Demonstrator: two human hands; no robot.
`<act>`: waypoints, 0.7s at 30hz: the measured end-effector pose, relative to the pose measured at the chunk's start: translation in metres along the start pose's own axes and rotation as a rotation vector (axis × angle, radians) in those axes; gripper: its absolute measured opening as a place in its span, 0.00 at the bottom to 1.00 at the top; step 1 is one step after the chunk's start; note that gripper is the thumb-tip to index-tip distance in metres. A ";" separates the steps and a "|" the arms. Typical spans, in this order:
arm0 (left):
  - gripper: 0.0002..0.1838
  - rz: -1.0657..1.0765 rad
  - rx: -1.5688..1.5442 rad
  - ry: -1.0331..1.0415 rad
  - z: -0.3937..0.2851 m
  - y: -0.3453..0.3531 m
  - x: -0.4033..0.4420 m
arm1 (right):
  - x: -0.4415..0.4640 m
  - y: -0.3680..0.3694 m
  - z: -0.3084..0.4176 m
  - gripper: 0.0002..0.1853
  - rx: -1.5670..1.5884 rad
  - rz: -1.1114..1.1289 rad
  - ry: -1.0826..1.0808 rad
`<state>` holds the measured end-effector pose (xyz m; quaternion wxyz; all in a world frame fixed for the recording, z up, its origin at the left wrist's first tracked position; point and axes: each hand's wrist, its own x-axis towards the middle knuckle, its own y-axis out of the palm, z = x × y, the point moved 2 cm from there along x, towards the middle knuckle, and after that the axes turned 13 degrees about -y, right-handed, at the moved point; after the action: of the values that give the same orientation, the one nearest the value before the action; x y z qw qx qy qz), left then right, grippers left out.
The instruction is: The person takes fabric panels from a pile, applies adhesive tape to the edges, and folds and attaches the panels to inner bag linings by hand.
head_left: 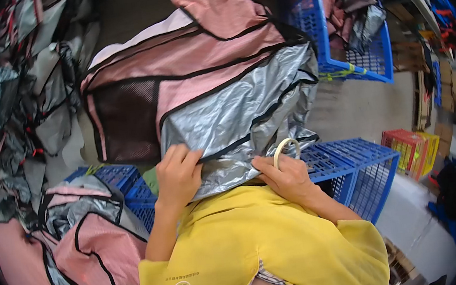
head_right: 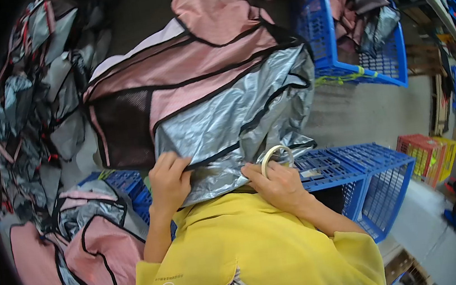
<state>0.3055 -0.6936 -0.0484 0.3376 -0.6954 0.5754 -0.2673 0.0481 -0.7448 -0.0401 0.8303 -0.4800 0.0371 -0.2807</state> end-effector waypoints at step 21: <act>0.08 -0.219 -0.129 -0.124 0.003 -0.037 -0.035 | 0.041 -0.090 -0.137 0.19 -0.102 -0.302 0.085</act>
<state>0.3240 -0.6545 -0.0210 0.2960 -0.7895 0.4900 -0.2213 -0.0013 -0.9061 -0.0310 0.7509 -0.5095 0.0141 -0.4201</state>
